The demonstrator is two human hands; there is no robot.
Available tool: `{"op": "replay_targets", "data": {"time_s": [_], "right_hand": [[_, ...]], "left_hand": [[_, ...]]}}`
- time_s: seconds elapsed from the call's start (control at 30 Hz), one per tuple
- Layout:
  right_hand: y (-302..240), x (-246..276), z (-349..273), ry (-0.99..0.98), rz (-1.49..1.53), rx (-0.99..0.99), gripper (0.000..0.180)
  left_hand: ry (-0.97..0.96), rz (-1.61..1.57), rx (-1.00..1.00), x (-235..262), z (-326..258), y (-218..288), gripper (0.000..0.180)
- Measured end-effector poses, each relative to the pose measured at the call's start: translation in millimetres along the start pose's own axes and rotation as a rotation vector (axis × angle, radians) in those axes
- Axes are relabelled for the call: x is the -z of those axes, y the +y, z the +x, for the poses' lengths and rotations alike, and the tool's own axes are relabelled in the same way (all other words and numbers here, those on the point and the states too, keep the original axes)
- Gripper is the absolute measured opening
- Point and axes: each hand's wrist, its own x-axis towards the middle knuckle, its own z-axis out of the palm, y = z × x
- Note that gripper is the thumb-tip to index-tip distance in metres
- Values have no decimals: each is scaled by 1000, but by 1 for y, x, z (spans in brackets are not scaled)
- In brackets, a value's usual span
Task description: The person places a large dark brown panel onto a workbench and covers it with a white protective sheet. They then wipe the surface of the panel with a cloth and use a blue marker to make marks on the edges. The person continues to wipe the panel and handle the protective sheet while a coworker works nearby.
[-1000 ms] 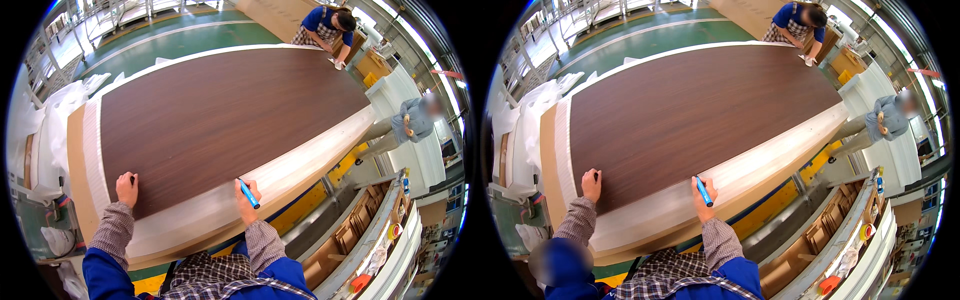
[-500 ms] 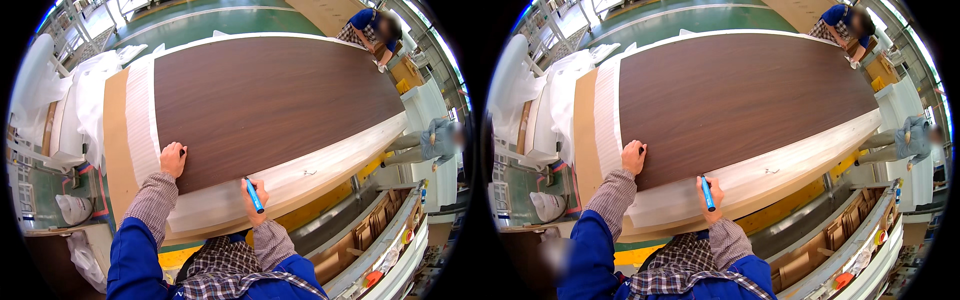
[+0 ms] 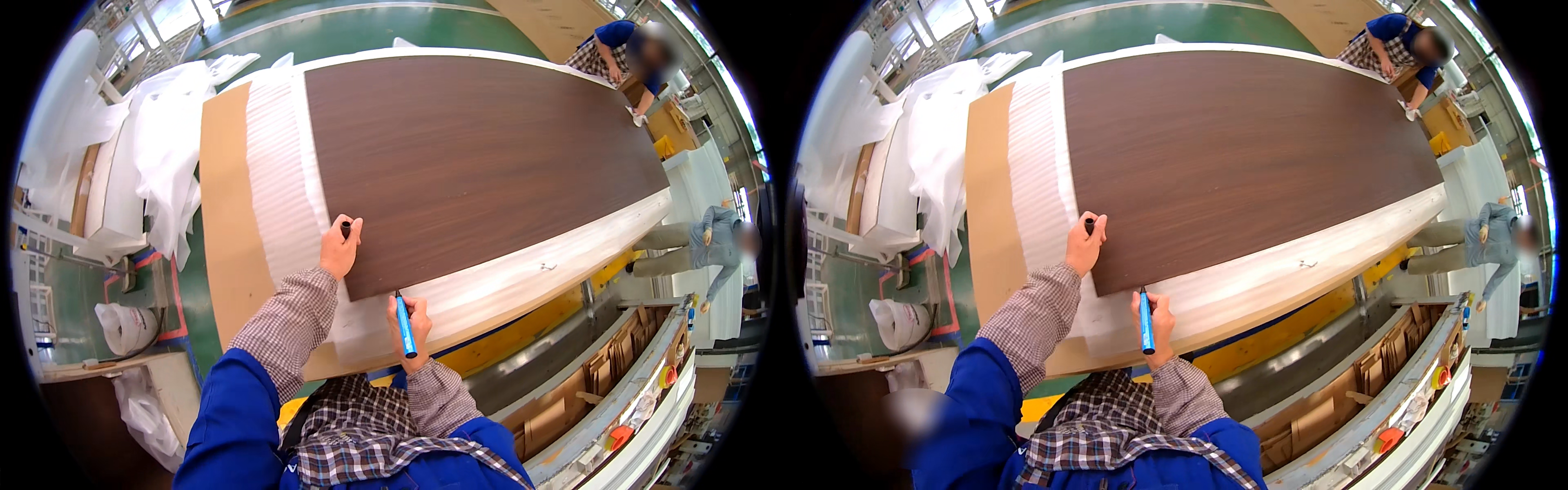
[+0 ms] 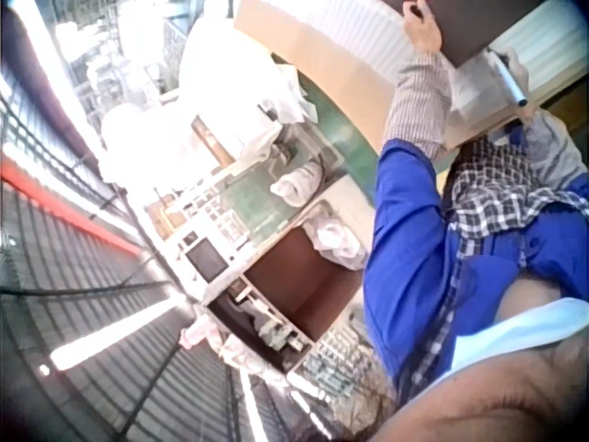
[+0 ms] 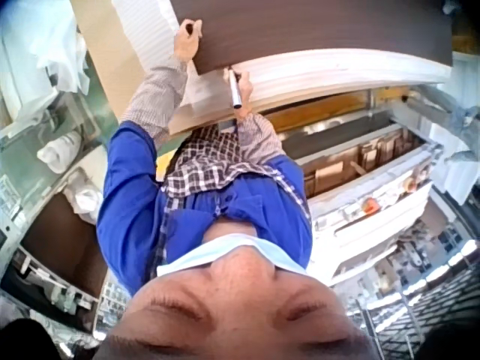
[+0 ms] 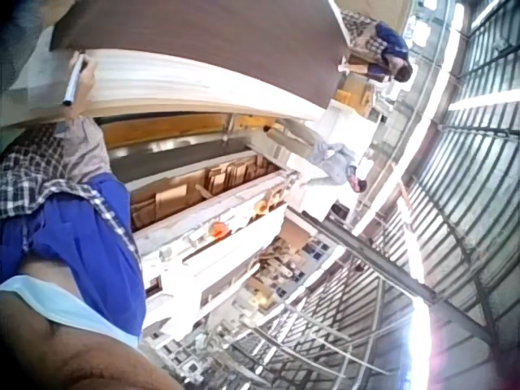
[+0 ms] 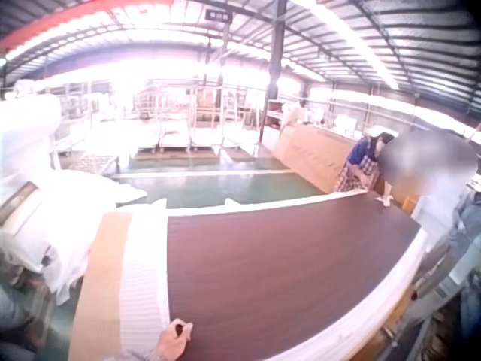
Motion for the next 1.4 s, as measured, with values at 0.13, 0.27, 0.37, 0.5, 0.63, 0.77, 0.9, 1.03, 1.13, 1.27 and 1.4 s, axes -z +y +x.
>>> {"op": "replay_targets", "data": {"time_s": [0.13, 0.27, 0.37, 0.5, 0.63, 0.77, 0.9, 1.03, 1.13, 1.27, 1.4], "right_hand": [[-7, -24, -26, -74, 3, 3, 25], [-17, -50, -45, -166, -1, -19, 25], [-40, -57, -52, -283, 61, -161, 24], [-92, -27, -53, -478, 445, -377, 12], [-140, 16, -37, -605, 502, -308, 11], [-161, 44, -28, -660, 419, -103, 12], [-163, 76, -23, -746, 247, 20, 13], [-162, 116, -10, -909, 196, 119, 24], [-157, 144, -4, -953, 281, 20, 27], [-136, 185, 4, -903, 380, 20, 26], [-113, 246, 15, -812, 360, 3, 25]], "left_hand": [[99, -207, 104, 62, -54, -26, 26], [94, -74, 170, 119, -116, -51, 27], [-7, 99, 87, 140, -147, -51, 28], [-231, 157, -85, 145, -164, -20, 28], [-381, 93, -272, 142, -158, 23, 23], [-461, 56, -458, 132, -150, 55, 19], [-588, 103, -590, 119, -149, 78, 21], [-934, 16, -498, 100, -156, 101, 24], [-1151, -362, -263, 75, -167, 119, 26], [-1400, -789, 393, 34, -173, 148, 30], [-1288, -436, 128, -20, -198, 193, 43]]}}
